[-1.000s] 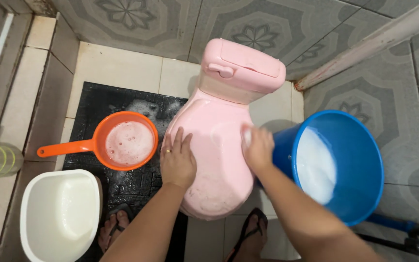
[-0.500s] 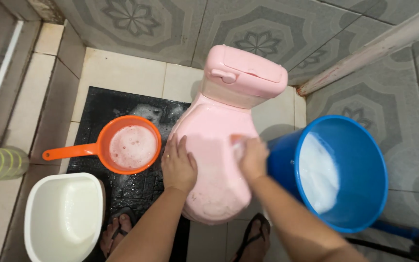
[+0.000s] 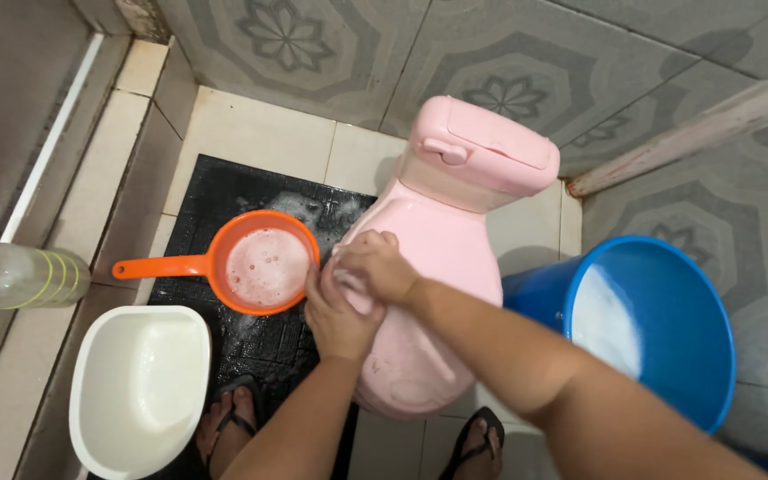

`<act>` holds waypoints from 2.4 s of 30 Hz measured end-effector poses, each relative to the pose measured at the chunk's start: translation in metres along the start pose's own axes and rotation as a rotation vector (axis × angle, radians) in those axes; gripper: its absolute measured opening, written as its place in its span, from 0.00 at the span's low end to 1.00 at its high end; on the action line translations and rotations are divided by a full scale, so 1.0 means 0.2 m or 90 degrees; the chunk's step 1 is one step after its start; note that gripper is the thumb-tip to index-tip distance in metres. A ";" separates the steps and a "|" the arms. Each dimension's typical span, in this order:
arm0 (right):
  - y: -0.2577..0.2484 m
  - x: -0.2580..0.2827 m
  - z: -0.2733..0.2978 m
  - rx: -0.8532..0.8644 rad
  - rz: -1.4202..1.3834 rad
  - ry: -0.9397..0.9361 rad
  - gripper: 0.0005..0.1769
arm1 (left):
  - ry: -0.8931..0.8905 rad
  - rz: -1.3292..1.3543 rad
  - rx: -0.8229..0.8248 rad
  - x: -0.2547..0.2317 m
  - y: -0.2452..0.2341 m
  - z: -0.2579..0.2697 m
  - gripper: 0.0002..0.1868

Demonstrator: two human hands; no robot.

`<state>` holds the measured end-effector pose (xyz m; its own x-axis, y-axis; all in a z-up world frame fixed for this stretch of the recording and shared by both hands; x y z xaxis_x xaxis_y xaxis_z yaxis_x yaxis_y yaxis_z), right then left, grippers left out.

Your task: Cleaning a pink toy training potty with soap and water in a bathroom.

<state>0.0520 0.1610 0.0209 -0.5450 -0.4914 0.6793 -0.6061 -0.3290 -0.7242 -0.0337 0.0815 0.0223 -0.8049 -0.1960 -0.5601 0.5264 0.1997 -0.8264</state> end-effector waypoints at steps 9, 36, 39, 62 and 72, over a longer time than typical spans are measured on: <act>-0.19 -0.43 -0.25 0.011 0.356 0.299 0.18 | -0.082 0.017 0.074 0.05 0.05 -0.01 0.61; -0.41 -0.40 -0.13 -0.093 0.157 0.236 0.16 | -0.011 -0.027 0.063 0.00 0.03 -0.04 0.54; -0.50 -0.48 -0.04 -0.127 0.038 0.252 0.20 | -0.002 -0.052 0.061 0.00 0.02 -0.04 0.53; -0.73 -0.80 0.57 -0.072 0.247 0.440 0.18 | -0.009 -0.064 0.065 0.03 0.04 -0.03 0.50; -0.80 -1.11 0.87 0.014 0.356 0.622 0.17 | 0.006 -0.072 0.060 0.02 0.02 -0.03 0.49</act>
<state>0.3713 0.1839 -0.0346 -0.9627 0.2652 0.0534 -0.1296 -0.2789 -0.9515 -0.0369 0.0875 0.0168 -0.8629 -0.2032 -0.4627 0.4549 0.0862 -0.8863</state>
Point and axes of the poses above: each hand's wrist, its own z-axis away from the middle knuckle, its own y-axis out of the palm, x = y × z, the point moved 10 cm from there along -z, towards the middle knuckle, and after that the axes turned 13 degrees about -z, right-handed, at the moved point
